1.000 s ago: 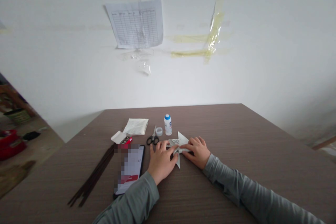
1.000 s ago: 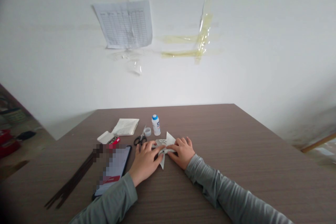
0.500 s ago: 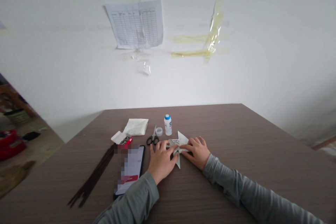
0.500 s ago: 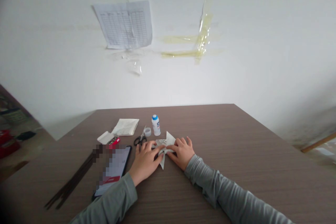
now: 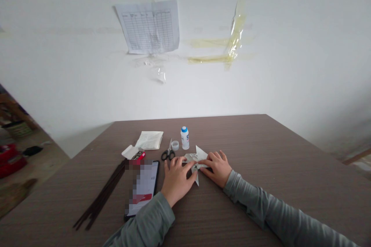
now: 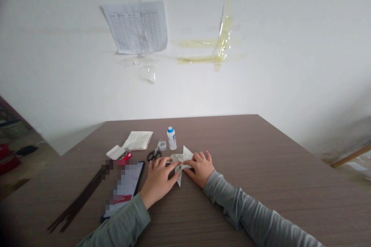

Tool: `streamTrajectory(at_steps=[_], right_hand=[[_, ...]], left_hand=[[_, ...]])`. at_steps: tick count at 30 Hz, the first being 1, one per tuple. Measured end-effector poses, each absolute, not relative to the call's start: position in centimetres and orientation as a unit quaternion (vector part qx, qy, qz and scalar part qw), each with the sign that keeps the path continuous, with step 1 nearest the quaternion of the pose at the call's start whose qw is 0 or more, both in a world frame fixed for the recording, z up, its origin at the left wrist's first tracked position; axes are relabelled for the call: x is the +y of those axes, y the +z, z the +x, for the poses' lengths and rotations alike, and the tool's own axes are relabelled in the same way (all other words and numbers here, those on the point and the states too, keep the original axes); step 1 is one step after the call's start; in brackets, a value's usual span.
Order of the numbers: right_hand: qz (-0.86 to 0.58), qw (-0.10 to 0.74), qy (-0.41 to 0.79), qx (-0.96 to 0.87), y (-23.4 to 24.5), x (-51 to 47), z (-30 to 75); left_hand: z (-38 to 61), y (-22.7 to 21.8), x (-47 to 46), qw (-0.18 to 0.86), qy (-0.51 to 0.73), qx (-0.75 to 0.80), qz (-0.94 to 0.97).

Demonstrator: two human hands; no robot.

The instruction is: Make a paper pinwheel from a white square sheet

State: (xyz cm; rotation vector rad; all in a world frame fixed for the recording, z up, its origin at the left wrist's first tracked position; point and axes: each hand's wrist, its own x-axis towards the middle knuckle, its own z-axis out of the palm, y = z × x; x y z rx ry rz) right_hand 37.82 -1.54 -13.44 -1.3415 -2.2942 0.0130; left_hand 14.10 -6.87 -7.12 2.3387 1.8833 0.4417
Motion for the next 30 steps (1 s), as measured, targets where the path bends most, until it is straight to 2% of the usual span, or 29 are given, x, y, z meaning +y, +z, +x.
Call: streamTrajectory(at_steps=[16, 30], right_hand=[[-0.489, 0.258, 0.023, -0.833, -13.05, -1.67, 38.22], [-0.485, 0.246, -0.016, -0.839, -12.89, -2.07, 37.65]], left_hand=[[13.96, -6.94, -7.1, 0.042, 0.127, 0.62, 0.773], [14.04, -6.41, -7.2, 0.047, 0.129, 0.614, 0.777]])
